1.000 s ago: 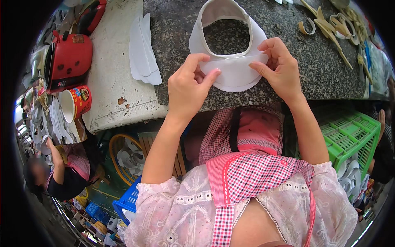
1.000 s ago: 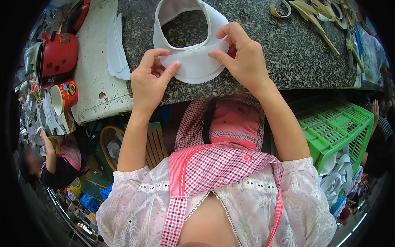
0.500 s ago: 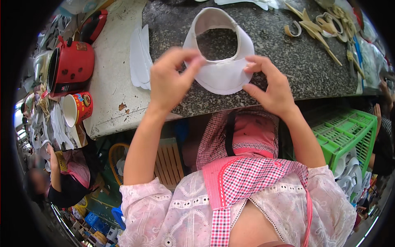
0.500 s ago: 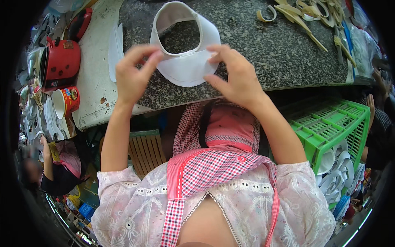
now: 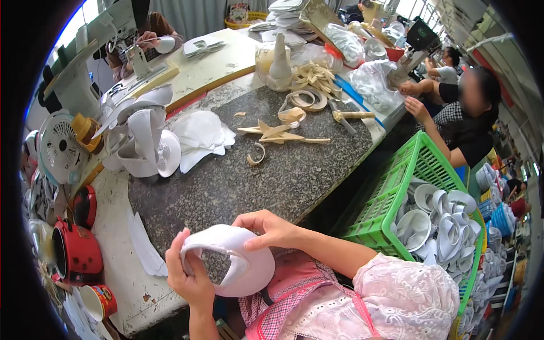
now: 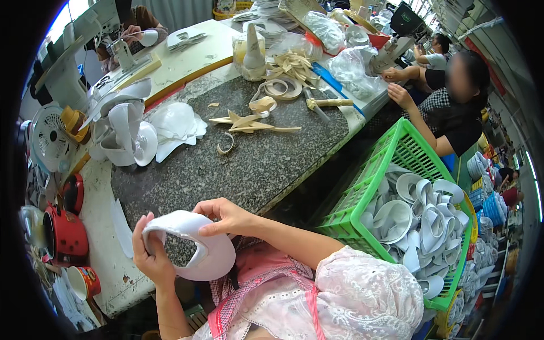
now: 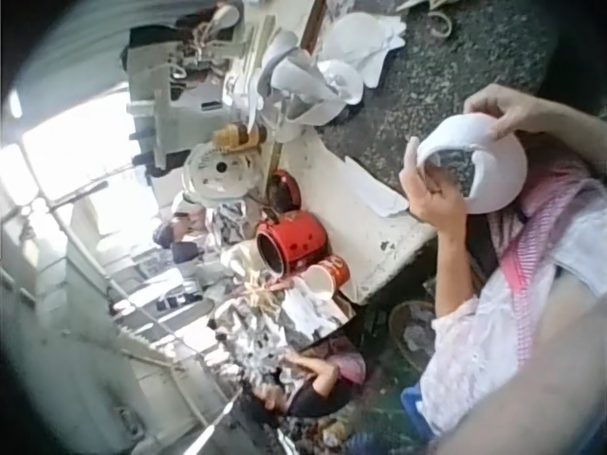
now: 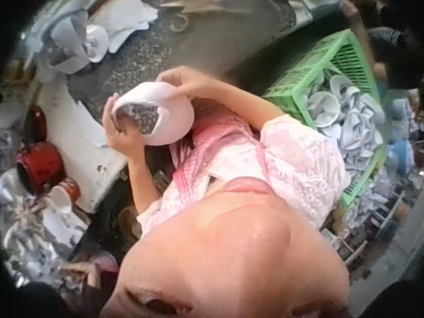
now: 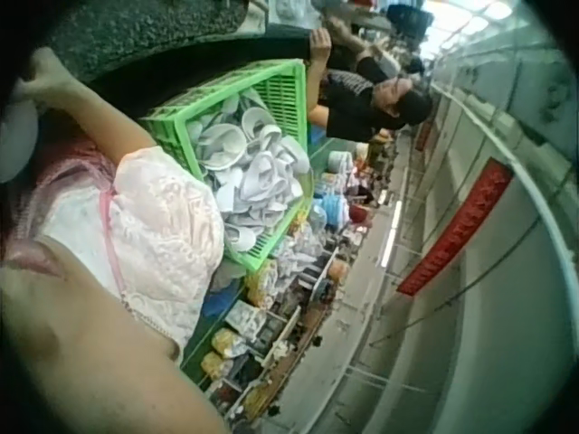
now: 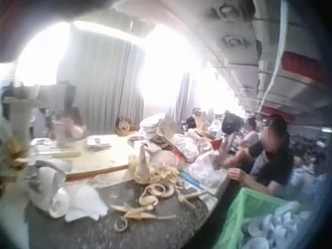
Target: The person assembles visors by pressing fabric inserts and decorative patches onto the frames, applying adhesive with a stick, and folding and pressing the fabric lining along the edges by hand.
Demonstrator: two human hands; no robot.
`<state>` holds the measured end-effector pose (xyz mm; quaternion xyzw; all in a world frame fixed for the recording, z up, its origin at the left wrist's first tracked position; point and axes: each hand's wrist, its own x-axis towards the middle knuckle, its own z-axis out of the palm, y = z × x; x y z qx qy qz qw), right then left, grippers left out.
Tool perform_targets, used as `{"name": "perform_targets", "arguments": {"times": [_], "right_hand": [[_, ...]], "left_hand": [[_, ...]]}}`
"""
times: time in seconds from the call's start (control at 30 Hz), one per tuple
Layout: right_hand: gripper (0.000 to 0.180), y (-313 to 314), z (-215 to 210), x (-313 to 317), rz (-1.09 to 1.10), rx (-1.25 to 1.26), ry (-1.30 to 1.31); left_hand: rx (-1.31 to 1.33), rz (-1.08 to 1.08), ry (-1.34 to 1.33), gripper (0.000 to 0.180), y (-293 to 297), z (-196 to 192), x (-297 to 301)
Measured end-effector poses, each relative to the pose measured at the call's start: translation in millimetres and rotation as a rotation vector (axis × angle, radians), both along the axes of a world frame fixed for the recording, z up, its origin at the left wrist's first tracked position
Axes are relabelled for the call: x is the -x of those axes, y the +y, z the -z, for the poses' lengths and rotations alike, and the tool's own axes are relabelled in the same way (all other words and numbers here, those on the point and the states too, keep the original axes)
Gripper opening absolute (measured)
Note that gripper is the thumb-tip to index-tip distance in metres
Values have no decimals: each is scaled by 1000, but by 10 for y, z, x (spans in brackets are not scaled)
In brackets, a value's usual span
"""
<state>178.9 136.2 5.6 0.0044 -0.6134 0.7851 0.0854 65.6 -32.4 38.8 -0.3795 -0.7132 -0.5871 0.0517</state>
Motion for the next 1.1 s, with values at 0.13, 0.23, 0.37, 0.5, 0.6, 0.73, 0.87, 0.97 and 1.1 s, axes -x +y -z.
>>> {"name": "perform_targets", "arguments": {"times": [0.13, 0.23, 0.37, 0.5, 0.6, 0.73, 0.87, 0.97, 1.1], "right_hand": [[25, -127, -37, -49, 158, 198, -81], [24, 47, -73, -85, 170, 331, -114], [26, 27, -235, -23, -143, 83, -78], [26, 200, -82, 85, -266, -169, -159], [19, 168, 120, 101, -7, -389, -224], [11, -157, 241, 241, 627, -1000, 53], [16, -274, -76, 305, 931, -1475, 420], [30, -598, -112, 124, 374, -594, 68], [25, -544, -6, 494, 306, 570, -33]], "left_hand": [[0, 113, 12, 47, 6, -147, -28], [35, 336, -311, 72, 91, -115, 221], [-1, 1465, -1173, 112, -158, 575, 383], [-187, 1349, -1234, 75, -89, 395, -71], [177, 819, -1063, 36, -30, 435, 17], [319, -81, 235, 44, -19, 680, 431], [226, -410, 517, 51, -84, 329, 642], [265, -375, 555, 55, 161, 138, 372], [249, -108, 208, 60, -4, -10, 65]]}}
